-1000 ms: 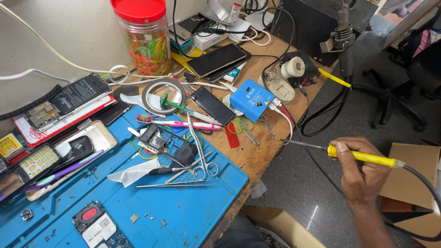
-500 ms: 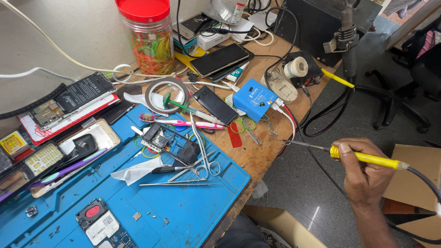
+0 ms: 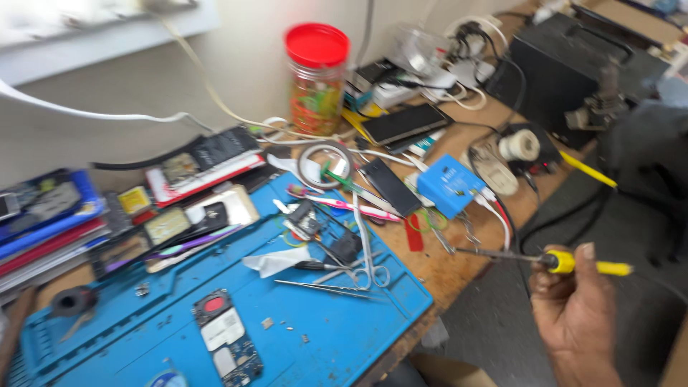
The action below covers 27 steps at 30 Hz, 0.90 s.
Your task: The person uses a soldering iron on a phone circuit board, wipes the board with a cloth and liquid from a bottle, and applies a substance from a syringe.
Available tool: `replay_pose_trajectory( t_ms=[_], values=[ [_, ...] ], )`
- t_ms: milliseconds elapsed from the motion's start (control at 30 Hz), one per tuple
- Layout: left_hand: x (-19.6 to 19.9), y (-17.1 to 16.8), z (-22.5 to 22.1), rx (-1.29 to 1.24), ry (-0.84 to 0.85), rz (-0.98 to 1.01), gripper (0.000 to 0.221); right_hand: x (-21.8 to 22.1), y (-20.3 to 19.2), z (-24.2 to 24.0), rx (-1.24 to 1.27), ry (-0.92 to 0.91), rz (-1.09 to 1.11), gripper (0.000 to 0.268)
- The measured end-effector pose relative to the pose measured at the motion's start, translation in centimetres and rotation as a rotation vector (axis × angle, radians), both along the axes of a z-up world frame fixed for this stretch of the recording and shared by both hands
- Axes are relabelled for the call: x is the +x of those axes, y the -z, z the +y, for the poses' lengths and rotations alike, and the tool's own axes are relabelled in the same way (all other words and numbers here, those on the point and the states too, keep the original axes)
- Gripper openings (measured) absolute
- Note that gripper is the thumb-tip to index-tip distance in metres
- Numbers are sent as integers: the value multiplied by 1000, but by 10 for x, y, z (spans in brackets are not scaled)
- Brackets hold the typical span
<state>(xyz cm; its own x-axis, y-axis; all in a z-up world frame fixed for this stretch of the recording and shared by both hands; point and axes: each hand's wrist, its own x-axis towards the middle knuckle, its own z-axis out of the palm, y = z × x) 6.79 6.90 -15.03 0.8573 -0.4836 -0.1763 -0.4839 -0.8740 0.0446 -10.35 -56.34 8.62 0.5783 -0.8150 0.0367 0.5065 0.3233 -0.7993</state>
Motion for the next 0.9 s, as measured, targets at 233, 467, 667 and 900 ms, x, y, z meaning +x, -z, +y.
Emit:
replay_pose_trajectory(
  t_ms=[233, 467, 667, 900],
  values=[
    [7, -38, -6, -97, 31, -79, 76, 34, 32, 23, 228, -180, -19, 35],
    [-40, -109, -32, -329, -173, -261, 64, 37, 29, 36, 246, -201, 48, 39],
    [-46, -125, -32, -279, -293, -274, 53, 35, 31, 43, 249, -184, 83, 39],
    [-69, -199, -72, -670, -180, -555, 38, 33, 87, 8, 243, -361, -12, 46]
  ],
)
